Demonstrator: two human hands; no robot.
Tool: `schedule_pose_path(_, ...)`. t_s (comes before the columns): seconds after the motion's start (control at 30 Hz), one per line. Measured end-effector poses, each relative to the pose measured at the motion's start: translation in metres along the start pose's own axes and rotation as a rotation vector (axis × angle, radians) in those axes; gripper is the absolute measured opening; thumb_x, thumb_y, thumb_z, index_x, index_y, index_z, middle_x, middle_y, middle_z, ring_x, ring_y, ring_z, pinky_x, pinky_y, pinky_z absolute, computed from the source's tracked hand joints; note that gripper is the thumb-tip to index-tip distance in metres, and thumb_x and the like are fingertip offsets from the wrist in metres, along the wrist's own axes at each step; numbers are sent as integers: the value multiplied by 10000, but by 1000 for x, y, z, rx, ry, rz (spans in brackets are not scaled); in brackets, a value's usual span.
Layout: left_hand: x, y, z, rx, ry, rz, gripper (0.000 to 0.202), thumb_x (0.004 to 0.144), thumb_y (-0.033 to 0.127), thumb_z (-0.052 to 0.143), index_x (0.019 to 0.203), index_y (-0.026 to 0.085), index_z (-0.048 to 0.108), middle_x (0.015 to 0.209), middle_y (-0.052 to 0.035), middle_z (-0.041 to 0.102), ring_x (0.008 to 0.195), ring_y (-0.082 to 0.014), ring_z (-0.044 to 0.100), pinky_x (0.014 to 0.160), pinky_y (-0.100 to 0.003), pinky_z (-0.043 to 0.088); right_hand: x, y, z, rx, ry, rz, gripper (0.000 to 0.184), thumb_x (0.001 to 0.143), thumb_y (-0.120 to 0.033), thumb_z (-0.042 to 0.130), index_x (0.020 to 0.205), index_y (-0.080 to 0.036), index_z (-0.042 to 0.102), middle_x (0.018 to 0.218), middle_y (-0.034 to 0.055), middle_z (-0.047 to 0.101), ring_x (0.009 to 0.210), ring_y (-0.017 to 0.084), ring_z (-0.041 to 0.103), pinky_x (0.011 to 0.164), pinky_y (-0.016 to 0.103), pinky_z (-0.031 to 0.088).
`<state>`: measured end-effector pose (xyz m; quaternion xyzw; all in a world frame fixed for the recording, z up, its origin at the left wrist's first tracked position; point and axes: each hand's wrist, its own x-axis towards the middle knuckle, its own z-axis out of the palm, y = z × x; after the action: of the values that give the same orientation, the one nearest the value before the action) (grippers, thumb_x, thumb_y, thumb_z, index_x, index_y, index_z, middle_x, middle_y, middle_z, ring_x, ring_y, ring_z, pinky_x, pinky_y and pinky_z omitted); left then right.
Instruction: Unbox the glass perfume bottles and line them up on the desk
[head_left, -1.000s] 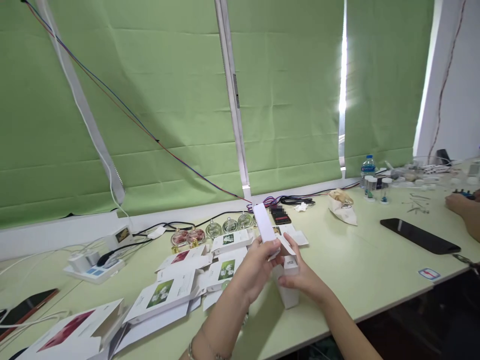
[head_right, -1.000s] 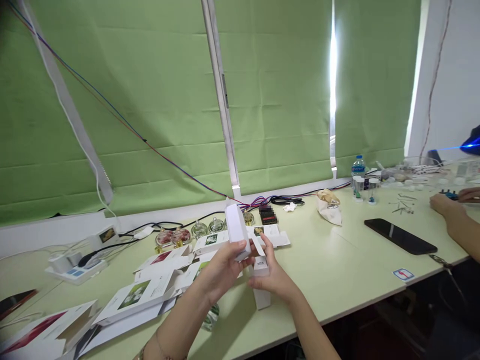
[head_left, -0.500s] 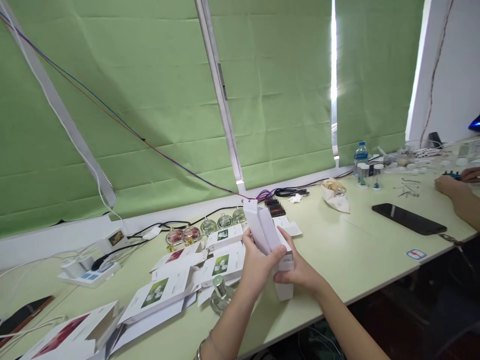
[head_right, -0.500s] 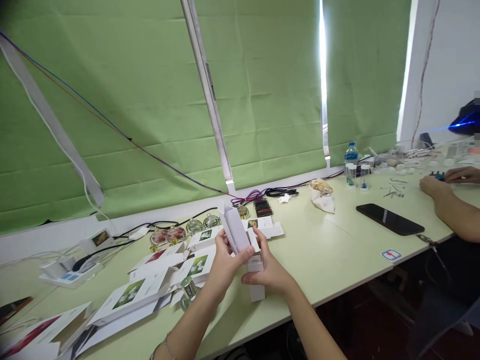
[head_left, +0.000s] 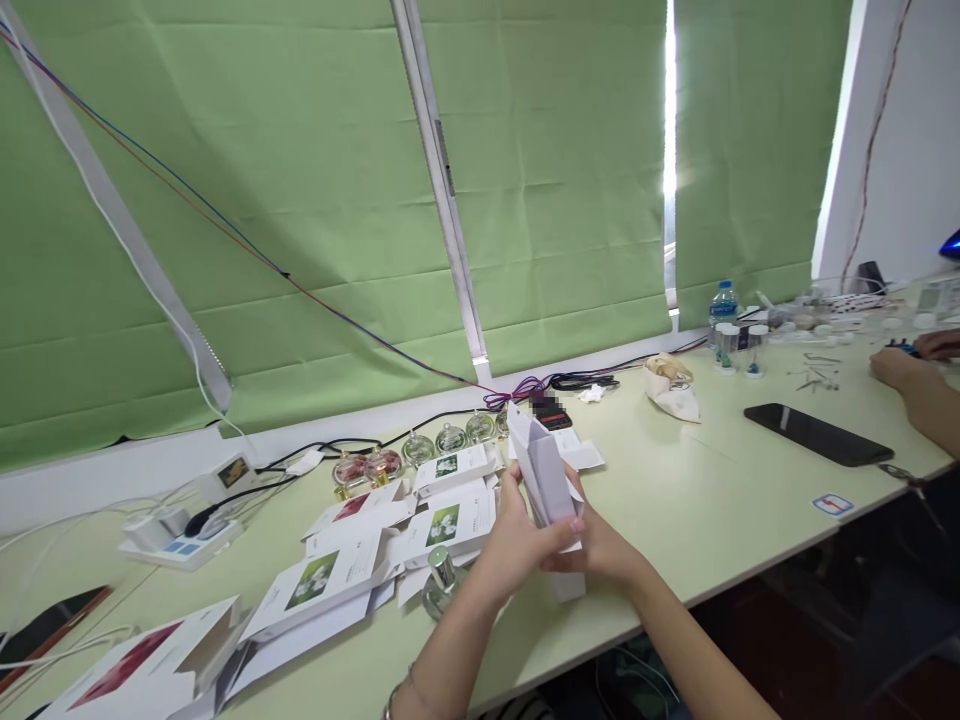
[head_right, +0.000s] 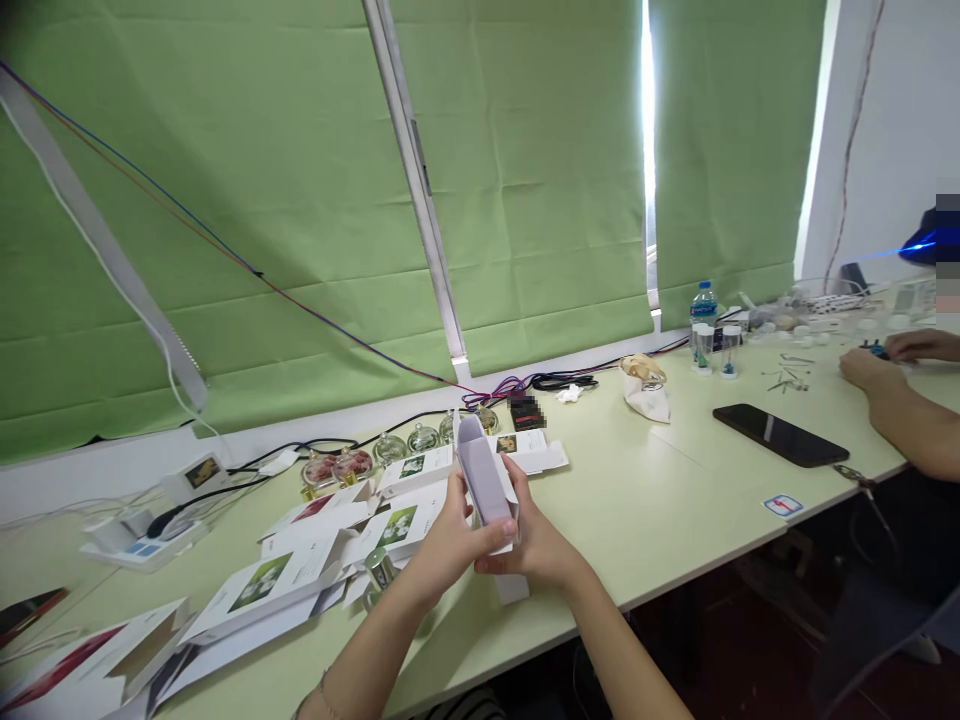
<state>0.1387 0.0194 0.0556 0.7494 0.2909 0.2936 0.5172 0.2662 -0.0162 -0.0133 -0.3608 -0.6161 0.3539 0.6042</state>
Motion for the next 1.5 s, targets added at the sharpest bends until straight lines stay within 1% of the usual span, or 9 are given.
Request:
schedule_pose_path(0.1,3,-2,-4,6,0,-13,819,599,412,746,1242,166,303,1295,-152,404,1201,-306,389,972,-412,338,0,-1,0,1,6,23,1186,611,-293,777,1404,-309,-105,1285,109,463,1117,256,514,958,443,393)
schedule_pose_path(0.33,8,6,-13,-116,-247,-121,915,543,425,791,1265,174,289,1230,-147,456,1150,-301,442,938,-436,379,0,-2,0,24,8,9,1198,595,-343,785,1403,-304,-99,1360,118,362,1202,254,428,990,428,359)
schedule_pose_path(0.43,10,8,-12,-178,-189,-66,1031,517,492,789,1303,162,209,1222,-183,469,1151,-318,445,935,-445,378,0,-2,-1,42,16,44,1201,595,-370,783,1396,-322,-111,1393,117,303,1223,256,403,985,436,361)
schedule_pose_path(0.63,17,15,-6,-246,108,92,1169,553,441,788,1373,254,-24,1278,-142,392,1133,-274,463,930,-396,401,-1,-1,-1,48,1,77,1195,584,-417,785,1396,-340,-89,1415,118,274,1228,259,407,1006,453,326)
schedule_pose_path(1.03,21,13,-8,64,23,255,1087,620,414,746,1364,264,-33,1151,-98,400,1050,-256,486,899,-421,421,0,-1,1,71,1,27,1245,608,-398,776,1389,-313,-189,1442,115,287,1286,246,342,1058,456,250)
schedule_pose_path(1.17,22,12,-7,128,26,293,1129,638,421,732,1376,270,-109,1224,-112,371,1094,-264,458,941,-429,385,0,-1,0,20,-15,8,1190,624,-388,766,1403,-321,-131,1431,103,309,1284,251,345,1065,475,233)
schedule_pose_path(1.3,18,8,-7,238,-56,334,1073,646,409,727,1406,292,-22,1376,-122,260,1227,-302,344,1022,-454,289,-1,-3,0,-44,15,26,1114,636,-381,753,1414,-335,-44,1431,96,292,1282,278,340,1043,507,271)
schedule_pose_path(1.4,13,1,-7,245,-139,315,1042,658,432,713,1416,270,18,1425,-138,221,1277,-320,287,1039,-474,255,-1,-3,1,-26,8,47,1168,635,-345,757,1394,-349,-129,1420,110,301,1236,272,405,995,501,346)
schedule_pose_path(1.5,8,-2,-8,246,2,408,1001,715,450,657,1411,259,-36,1465,-141,110,1330,-315,190,1058,-489,210,-1,-3,1,33,13,56,1224,619,-324,775,1376,-345,-185,1443,122,248,1243,262,399,994,472,355)
